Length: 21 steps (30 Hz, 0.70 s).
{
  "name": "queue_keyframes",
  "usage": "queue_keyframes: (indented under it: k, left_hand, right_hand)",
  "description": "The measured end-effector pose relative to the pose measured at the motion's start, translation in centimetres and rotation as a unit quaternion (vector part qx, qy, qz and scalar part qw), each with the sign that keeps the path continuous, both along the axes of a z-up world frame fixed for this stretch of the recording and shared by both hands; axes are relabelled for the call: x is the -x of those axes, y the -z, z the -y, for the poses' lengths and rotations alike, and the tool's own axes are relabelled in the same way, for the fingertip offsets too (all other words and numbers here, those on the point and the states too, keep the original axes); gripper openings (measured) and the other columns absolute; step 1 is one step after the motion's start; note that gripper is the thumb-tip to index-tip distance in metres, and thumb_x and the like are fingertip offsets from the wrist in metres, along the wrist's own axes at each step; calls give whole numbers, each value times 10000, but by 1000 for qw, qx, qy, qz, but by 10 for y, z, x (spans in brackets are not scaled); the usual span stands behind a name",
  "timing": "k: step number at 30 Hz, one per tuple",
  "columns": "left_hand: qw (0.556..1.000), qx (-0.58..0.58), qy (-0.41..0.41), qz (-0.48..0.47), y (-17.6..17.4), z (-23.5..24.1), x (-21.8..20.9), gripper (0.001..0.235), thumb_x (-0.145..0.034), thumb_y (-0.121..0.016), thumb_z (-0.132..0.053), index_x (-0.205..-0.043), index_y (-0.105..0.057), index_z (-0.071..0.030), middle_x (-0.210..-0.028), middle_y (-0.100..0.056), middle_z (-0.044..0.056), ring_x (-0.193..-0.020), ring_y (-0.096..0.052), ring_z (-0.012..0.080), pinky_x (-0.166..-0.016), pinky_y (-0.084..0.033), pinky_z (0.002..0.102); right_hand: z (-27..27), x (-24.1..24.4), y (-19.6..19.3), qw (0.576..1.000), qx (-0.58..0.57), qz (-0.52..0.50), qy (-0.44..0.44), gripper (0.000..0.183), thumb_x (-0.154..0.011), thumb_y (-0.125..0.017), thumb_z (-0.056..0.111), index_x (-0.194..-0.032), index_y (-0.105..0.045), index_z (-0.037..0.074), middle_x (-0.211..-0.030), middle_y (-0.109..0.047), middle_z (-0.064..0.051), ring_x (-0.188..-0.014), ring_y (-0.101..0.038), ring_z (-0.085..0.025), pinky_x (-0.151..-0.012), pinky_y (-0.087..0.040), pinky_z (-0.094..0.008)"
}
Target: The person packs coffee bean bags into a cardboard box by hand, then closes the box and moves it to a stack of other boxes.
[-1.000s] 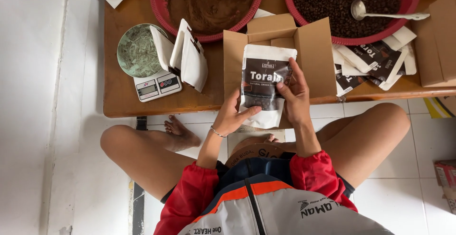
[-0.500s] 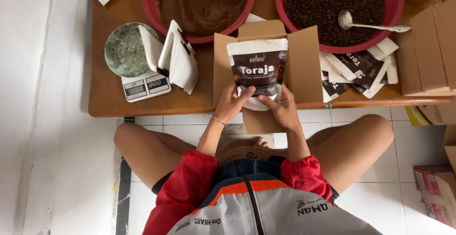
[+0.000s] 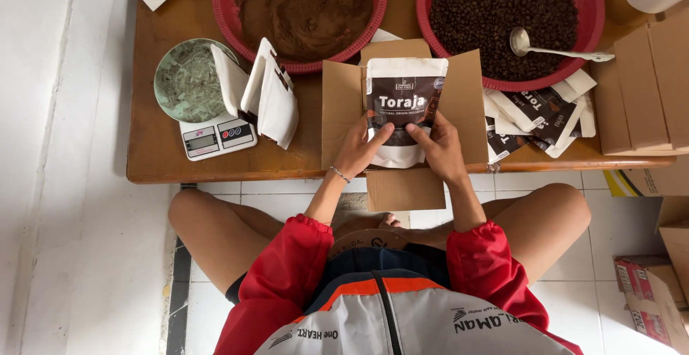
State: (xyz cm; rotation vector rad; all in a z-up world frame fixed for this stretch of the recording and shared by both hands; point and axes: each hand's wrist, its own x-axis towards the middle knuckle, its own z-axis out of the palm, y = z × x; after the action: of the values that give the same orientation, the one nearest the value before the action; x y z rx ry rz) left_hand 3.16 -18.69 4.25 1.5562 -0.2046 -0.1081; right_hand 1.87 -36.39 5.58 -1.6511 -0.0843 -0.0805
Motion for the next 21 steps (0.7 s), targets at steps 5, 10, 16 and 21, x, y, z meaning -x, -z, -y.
queue_keyframes:
  k: [5, 10, 16, 21]
  left_hand:
    - [1000, -2, -3, -9, 25, 12, -12, 382, -1031, -622, -448, -1097, -694, -79, -1029, -712, 59, -1103, -610, 124, -1011, -476, 352]
    - [999, -18, -21, 39, 5, 11, -7, 388, -1080, -501, -415, -1068, -652, -58, -910, -667, 85, -982, -580, 138, -924, -505, 406]
    - [999, -26, -11, 23, 128, 17, -23, 425, -1079, -506, -461, -960, -677, -91, -822, -681, 23, -893, -598, 105, -846, -517, 368]
    - [999, -16, -38, 9, 127, 12, -28, 471, -1090, -459, -480, -904, -673, -105, -778, -644, 10, -834, -593, 125, -812, -511, 373]
  right_hand:
    - [-2, -1, 14, 998, -38, 37, 36, 130, -955, -748, 71, -1020, -644, 29, -950, -629, -48, -975, -562, -118, -932, -500, -309]
    - [-12, -1, -4, 997, -76, 22, 26, 146, -952, -745, 83, -1067, -656, 67, -972, -622, 1, -994, -553, -86, -958, -484, -275]
    - [-2, -7, 16, 996, -69, 25, 44, 158, -1078, -582, 201, -1058, -636, 54, -903, -573, -1, -911, -511, -99, -897, -472, -303]
    - [10, -15, 41, 996, -49, 53, 46, 261, -1111, -494, 255, -1122, -663, 57, -892, -613, -19, -904, -549, -101, -896, -482, -300]
